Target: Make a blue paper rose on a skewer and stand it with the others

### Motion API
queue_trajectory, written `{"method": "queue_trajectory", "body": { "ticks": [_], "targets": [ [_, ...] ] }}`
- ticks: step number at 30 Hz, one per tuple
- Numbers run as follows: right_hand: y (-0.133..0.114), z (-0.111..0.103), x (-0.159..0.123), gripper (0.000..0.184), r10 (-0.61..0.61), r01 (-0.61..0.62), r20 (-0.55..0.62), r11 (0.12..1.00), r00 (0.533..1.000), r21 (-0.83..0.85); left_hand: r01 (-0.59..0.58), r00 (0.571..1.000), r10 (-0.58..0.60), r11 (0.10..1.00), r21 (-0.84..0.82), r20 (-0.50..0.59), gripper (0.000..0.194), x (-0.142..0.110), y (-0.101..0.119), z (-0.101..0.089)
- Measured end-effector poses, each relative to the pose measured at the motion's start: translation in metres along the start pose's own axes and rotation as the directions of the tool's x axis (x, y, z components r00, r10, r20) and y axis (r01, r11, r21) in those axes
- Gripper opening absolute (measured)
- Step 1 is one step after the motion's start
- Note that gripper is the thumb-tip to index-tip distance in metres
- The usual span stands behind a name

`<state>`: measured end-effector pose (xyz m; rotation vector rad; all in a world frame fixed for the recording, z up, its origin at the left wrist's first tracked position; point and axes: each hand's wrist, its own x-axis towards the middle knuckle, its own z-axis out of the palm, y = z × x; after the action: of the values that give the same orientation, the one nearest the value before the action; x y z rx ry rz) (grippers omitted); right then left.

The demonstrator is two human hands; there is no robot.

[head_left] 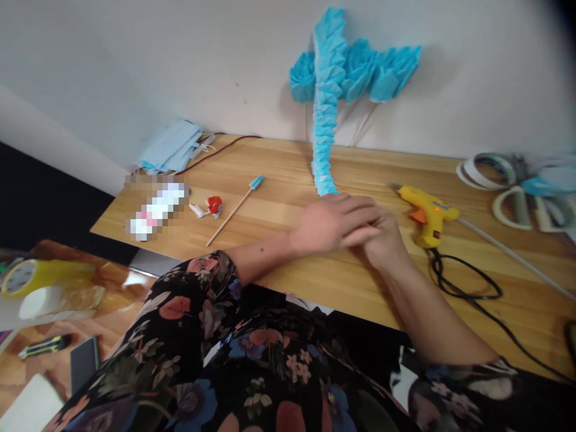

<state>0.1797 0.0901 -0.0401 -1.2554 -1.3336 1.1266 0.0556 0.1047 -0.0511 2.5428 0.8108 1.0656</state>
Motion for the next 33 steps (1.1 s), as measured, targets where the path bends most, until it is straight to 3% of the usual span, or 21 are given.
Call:
{"method": "queue_trajectory", "body": {
  "ticks": [2,3,5,7,8,10,13,20,27,33],
  "targets": [
    [-0.001,-0.01,0.003,0.045,0.005,-0.005,-0.026,1.0,1.0,0.011,0.156,0.981,-0.177,0.96,-0.231,-0.075,0.054,-0.001,-0.003,-0.001],
    [-0.002,-0.016,0.005,0.047,0.003,-0.002,-0.037,1.0,0.999,0.025,0.243,0.953,-0.293,0.894,-0.376,-0.082,0.054,0.0,-0.005,-0.001],
    [-0.002,-0.026,0.009,0.054,-0.018,0.023,-0.059,0.996,0.998,0.082,0.395,0.855,-0.519,0.655,-0.644,-0.003,0.055,0.002,-0.009,0.0],
    [-0.002,-0.033,0.014,0.062,-0.048,0.063,-0.1,0.987,0.994,0.149,0.475,0.737,-0.664,0.376,-0.796,0.126,0.052,0.005,-0.01,0.001],
    [-0.002,-0.035,0.016,0.065,-0.058,0.079,-0.12,0.981,0.991,0.177,0.486,0.691,-0.701,0.271,-0.831,0.176,0.05,0.007,-0.011,0.001],
    [-0.001,-0.038,0.02,0.07,-0.057,0.083,-0.13,0.975,0.99,0.204,0.487,0.64,-0.734,0.156,-0.859,0.23,0.046,0.009,-0.01,0.001],
    [-0.001,-0.038,0.023,0.072,-0.03,0.051,-0.097,0.974,0.995,0.22,0.487,0.633,-0.737,0.139,-0.862,0.239,0.042,0.01,-0.009,0.0],
    [0.003,-0.037,0.023,0.073,0.023,-0.007,-0.053,0.958,0.998,0.287,0.467,0.668,-0.723,0.224,-0.855,0.176,0.039,0.008,-0.011,0.003],
    [0.01,-0.035,0.02,0.068,-0.078,0.074,0.004,0.967,0.997,0.244,0.382,0.762,-0.638,0.3,-0.874,0.114,0.025,0.006,-0.011,0.003],
    [0.01,-0.033,0.012,0.059,-0.131,0.116,0.093,0.983,0.987,0.145,0.335,0.817,-0.573,0.373,-0.865,0.07,0.037,0.007,-0.008,0.001]
  ]
}}
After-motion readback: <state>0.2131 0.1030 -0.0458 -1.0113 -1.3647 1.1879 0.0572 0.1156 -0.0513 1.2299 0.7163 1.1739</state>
